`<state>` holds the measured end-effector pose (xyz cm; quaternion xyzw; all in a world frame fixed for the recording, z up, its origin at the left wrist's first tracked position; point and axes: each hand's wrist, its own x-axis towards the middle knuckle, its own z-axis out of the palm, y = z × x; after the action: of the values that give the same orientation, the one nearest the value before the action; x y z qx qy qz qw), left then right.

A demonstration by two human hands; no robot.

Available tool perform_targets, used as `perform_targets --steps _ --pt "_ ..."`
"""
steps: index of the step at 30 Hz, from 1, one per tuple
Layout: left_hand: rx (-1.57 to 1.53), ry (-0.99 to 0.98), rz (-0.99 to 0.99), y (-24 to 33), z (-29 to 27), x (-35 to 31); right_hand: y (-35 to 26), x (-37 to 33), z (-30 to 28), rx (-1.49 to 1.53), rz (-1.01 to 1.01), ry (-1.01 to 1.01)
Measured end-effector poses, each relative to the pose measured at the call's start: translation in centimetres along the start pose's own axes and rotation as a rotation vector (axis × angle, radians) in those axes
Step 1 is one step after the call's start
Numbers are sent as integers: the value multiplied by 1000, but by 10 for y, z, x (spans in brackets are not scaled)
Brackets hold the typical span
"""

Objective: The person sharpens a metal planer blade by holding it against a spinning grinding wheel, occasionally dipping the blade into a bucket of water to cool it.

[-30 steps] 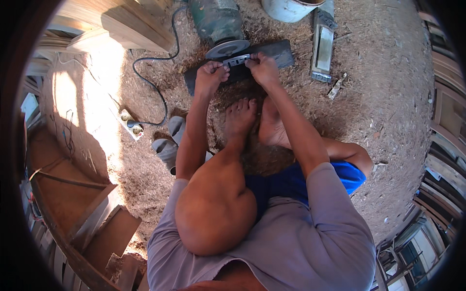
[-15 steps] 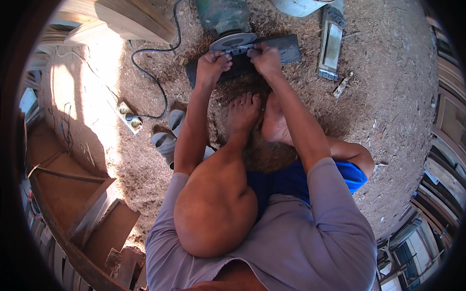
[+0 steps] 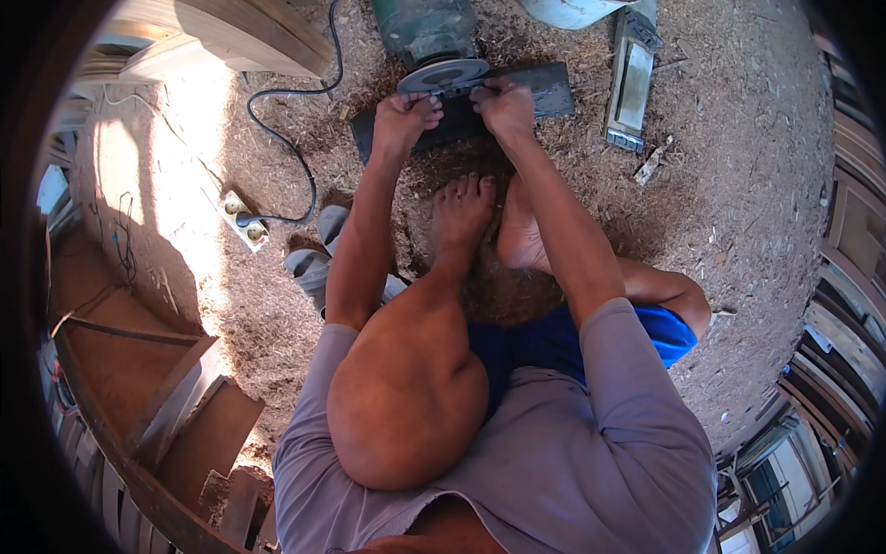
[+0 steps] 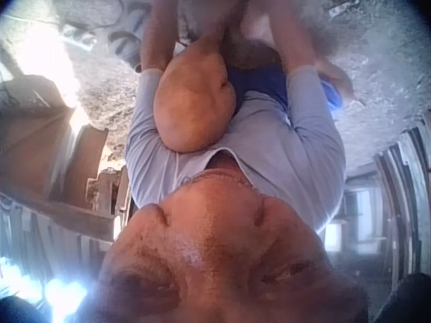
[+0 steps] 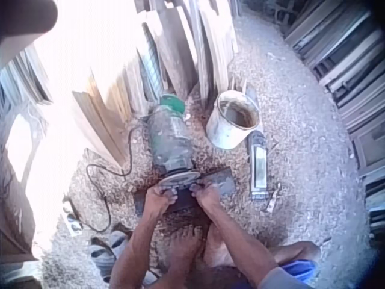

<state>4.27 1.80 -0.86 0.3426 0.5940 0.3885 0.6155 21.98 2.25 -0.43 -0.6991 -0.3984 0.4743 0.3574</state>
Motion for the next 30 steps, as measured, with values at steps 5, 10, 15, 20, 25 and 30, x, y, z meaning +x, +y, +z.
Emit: perform_targets --steps 5,10,15,20,25,30 --pt "-95 -4 23 -2 -3 -1 0 -1 3 92 49 -2" --pt "-144 7 40 1 3 -4 10 7 2 7 1 26" --pt "-115 16 13 3 -1 -6 -4 -5 4 147 40 0" --pt "-52 10 6 3 2 -3 -5 -4 2 176 44 7" --pt "-122 45 26 0 1 -5 -6 -7 7 191 40 9" --pt "-174 43 56 -1 0 -7 7 1 10 25 -11 32"
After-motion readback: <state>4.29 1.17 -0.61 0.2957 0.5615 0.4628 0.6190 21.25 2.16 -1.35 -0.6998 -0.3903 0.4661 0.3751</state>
